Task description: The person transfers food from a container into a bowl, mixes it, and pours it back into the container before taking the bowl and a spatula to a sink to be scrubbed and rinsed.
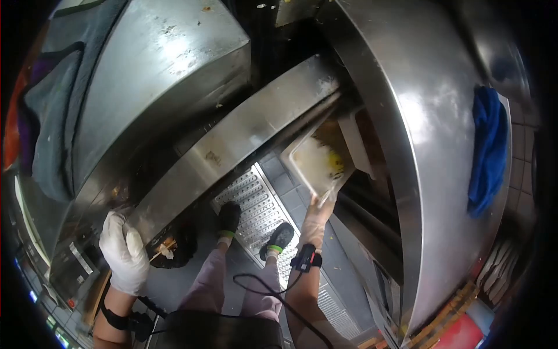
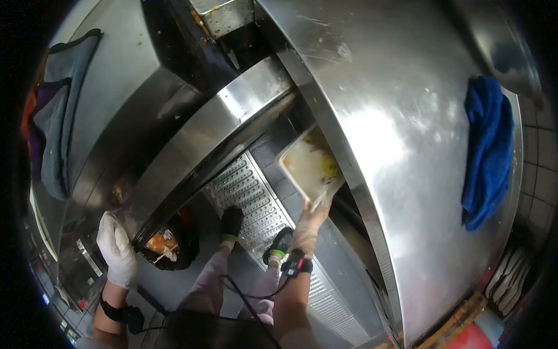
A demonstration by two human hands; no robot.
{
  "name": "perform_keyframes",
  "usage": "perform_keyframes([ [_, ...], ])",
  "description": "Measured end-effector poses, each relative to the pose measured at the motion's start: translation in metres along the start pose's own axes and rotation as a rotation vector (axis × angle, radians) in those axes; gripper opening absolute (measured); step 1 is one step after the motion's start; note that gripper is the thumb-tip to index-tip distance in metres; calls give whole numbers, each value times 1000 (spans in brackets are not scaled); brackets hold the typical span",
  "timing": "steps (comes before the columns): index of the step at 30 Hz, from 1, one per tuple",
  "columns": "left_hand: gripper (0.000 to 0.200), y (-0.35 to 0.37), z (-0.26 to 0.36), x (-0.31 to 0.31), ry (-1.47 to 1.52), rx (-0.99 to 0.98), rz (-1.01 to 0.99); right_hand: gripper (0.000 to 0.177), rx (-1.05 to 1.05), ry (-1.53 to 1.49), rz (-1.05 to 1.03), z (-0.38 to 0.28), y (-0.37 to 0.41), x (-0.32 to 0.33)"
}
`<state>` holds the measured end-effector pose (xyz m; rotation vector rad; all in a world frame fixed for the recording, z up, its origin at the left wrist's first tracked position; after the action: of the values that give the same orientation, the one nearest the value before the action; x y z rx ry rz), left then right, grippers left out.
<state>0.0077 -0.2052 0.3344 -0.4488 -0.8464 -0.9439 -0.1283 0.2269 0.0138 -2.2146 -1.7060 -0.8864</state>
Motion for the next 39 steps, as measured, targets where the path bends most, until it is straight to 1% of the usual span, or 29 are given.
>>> perform_keyframes([
  [2,23,0,-3,1,3,3,7,38,356,416,79,-40,-25,-8],
  [3,28,-1,-1,2,5,-11,11,40,212,364,-15,-41,-39,-16],
  [4,33,-2,1,2,9,-27,15,44,254,454,50,-48,-54,-22],
  [5,33,-1,-2,2,-2,-25,18,44,258,445,82,-50,-61,-24],
  [6,37,0,-3,3,-15,-26,13,45,260,439,117,-73,-65,-24],
  [7,41,0,-5,2,-25,-27,11,45,260,434,113,-74,-78,-35],
  [10,39,3,-9,2,-42,14,-13,37,319,373,3,-61,-121,-50],
  [11,39,4,-9,1,-37,22,-14,36,392,518,-20,-57,-129,-54],
  [12,37,3,-4,1,-69,-32,7,36,465,662,-40,-57,-132,-58],
  [13,35,2,3,2,-102,-86,29,36,470,670,-41,-52,-133,-55],
  [15,31,1,3,0,-44,-27,5,43,283,444,-287,-32,-131,-64],
  [16,28,2,1,-1,6,30,-23,43,292,442,-284,-31,-123,-61],
  [17,22,2,4,-2,-31,-5,-40,43,51,188,-360,-9,-110,-60],
  [20,22,8,16,-4,-37,-8,14,44,-656,-588,-565,34,-27,-66],
  [22,20,16,33,-6,-112,-62,44,50,-631,-312,-823,-50,46,-25],
  [24,18,28,44,-10,-71,-45,74,51,-206,-283,-1216,-110,104,5],
  [26,22,42,50,-17,-50,29,69,47,-211,182,-1615,-108,161,25],
  [28,24,63,53,-34,-16,160,-4,43,-652,-43,-1685,-47,194,62],
  [29,29,75,54,-48,-16,242,-76,43,-616,-30,-1727,-57,203,76],
  [30,35,83,66,-55,-28,287,-114,43,-642,95,-1741,-63,209,99],
  [31,39,91,79,-60,13,429,-201,43,-663,223,-1740,-71,211,125],
  [32,43,103,88,-74,101,471,-224,43,-626,241,-1754,-78,209,148],
  [33,51,112,109,-82,182,435,-312,45,-534,229,-1751,-87,203,167],
  [34,51,121,131,-92,240,337,-334,46,-442,218,-1748,-106,196,183],
  [35,48,139,128,-127,255,330,-316,48,-425,239,-1718,-141,193,203],
  [36,44,158,138,-163,208,265,-496,48,-392,261,-1732,-148,190,216],
  [37,41,169,168,-152,213,273,-656,48,-390,266,-1697,-151,182,229],
  [38,37,187,181,-161,243,199,-754,48,-391,270,-1660,-156,174,238],
  [39,38,200,222,-138,144,-126,-893,45,-407,267,-1608,-183,176,248],
])
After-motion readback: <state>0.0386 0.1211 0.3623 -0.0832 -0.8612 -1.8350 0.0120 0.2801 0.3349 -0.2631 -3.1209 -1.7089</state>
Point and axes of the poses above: each hand's wrist, its own y-axis away from the middle knuckle, its own x-axis out of the back of the hand, z = x × y, the point moved 10 cm from there along -y, towards the middle knuckle, and after that the axes turned 12 degrees about y, right-handed, at the moved point
